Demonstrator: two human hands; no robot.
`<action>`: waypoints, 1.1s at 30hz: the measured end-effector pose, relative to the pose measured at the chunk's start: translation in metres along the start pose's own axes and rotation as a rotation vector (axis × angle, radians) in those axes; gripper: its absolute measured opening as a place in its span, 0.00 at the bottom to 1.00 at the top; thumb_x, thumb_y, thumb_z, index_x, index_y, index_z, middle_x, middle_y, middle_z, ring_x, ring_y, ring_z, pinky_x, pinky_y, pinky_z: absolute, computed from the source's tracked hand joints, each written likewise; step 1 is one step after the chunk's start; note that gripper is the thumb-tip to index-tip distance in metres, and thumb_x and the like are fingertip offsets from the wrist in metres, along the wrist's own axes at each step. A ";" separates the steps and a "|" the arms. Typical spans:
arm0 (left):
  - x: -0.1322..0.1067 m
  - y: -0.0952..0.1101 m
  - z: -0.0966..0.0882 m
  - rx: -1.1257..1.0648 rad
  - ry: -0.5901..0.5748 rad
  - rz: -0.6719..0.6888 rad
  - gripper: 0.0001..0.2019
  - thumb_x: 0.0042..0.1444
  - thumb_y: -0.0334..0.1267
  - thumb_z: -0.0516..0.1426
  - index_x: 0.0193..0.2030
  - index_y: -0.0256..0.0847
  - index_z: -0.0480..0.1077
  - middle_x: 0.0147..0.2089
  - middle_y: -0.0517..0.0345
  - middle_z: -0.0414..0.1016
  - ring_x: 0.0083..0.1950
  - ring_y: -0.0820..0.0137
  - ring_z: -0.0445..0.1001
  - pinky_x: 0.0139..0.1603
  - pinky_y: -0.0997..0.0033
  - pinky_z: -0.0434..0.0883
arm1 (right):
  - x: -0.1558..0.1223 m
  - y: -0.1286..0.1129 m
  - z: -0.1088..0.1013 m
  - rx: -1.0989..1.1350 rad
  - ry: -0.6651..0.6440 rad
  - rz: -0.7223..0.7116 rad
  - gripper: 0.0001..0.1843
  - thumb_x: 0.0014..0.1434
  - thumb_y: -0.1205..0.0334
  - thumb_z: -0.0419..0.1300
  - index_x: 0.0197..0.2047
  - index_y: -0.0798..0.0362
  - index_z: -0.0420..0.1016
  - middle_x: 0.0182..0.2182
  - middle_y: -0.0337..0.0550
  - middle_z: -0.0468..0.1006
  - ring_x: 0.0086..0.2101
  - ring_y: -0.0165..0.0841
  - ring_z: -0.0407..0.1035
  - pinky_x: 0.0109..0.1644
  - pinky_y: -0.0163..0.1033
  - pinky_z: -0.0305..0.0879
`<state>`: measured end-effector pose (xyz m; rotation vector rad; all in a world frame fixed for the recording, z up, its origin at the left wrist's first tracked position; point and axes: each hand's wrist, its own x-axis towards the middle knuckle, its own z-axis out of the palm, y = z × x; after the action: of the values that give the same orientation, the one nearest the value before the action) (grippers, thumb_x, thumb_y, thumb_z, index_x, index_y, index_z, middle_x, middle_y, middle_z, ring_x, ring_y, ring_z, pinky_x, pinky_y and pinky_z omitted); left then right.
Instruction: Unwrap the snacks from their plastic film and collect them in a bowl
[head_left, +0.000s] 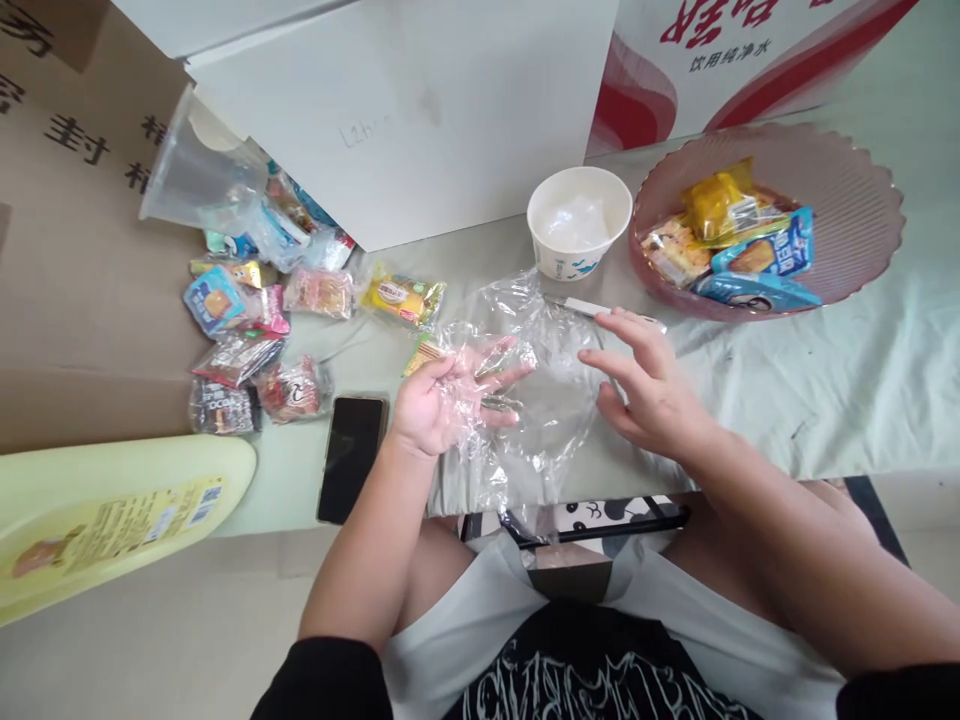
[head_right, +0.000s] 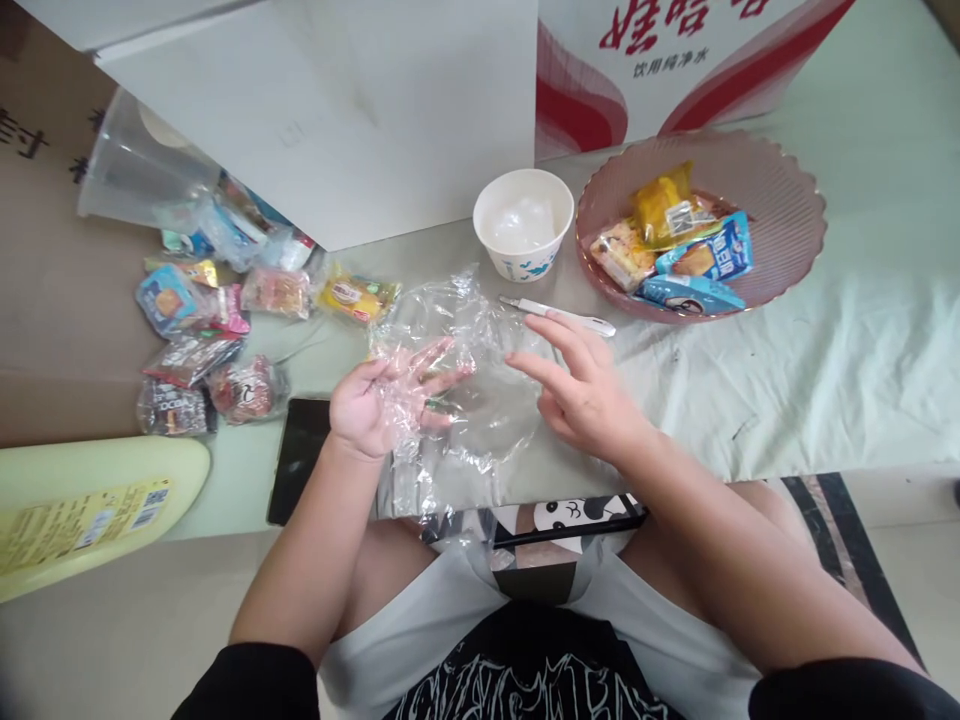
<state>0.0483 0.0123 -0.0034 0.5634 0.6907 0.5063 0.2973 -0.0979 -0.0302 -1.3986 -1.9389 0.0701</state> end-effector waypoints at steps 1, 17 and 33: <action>-0.001 0.001 -0.003 -0.007 -0.045 -0.043 0.13 0.49 0.49 0.61 0.33 0.40 0.75 0.70 0.46 0.70 0.65 0.36 0.72 0.33 0.50 0.82 | -0.002 0.003 0.002 0.042 -0.017 0.026 0.36 0.60 0.73 0.54 0.69 0.36 0.60 0.69 0.48 0.61 0.69 0.50 0.58 0.68 0.65 0.61; -0.013 0.016 -0.008 0.042 -0.156 0.005 0.20 0.39 0.47 0.74 0.29 0.41 0.70 0.23 0.59 0.72 0.25 0.66 0.77 0.17 0.77 0.68 | 0.013 -0.009 -0.005 1.058 -0.132 0.801 0.18 0.61 0.47 0.65 0.31 0.49 0.66 0.19 0.33 0.72 0.20 0.28 0.68 0.26 0.35 0.67; -0.008 0.004 -0.005 0.143 -0.015 0.131 0.50 0.33 0.63 0.73 0.64 0.52 0.65 0.62 0.44 0.75 0.62 0.49 0.77 0.58 0.52 0.76 | 0.016 -0.007 -0.010 0.999 0.389 0.926 0.15 0.61 0.51 0.64 0.35 0.43 0.61 0.22 0.32 0.69 0.17 0.29 0.64 0.19 0.38 0.55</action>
<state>0.0384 0.0122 -0.0006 0.7496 0.6822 0.5768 0.2951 -0.0911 -0.0111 -1.2965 -0.5982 0.9664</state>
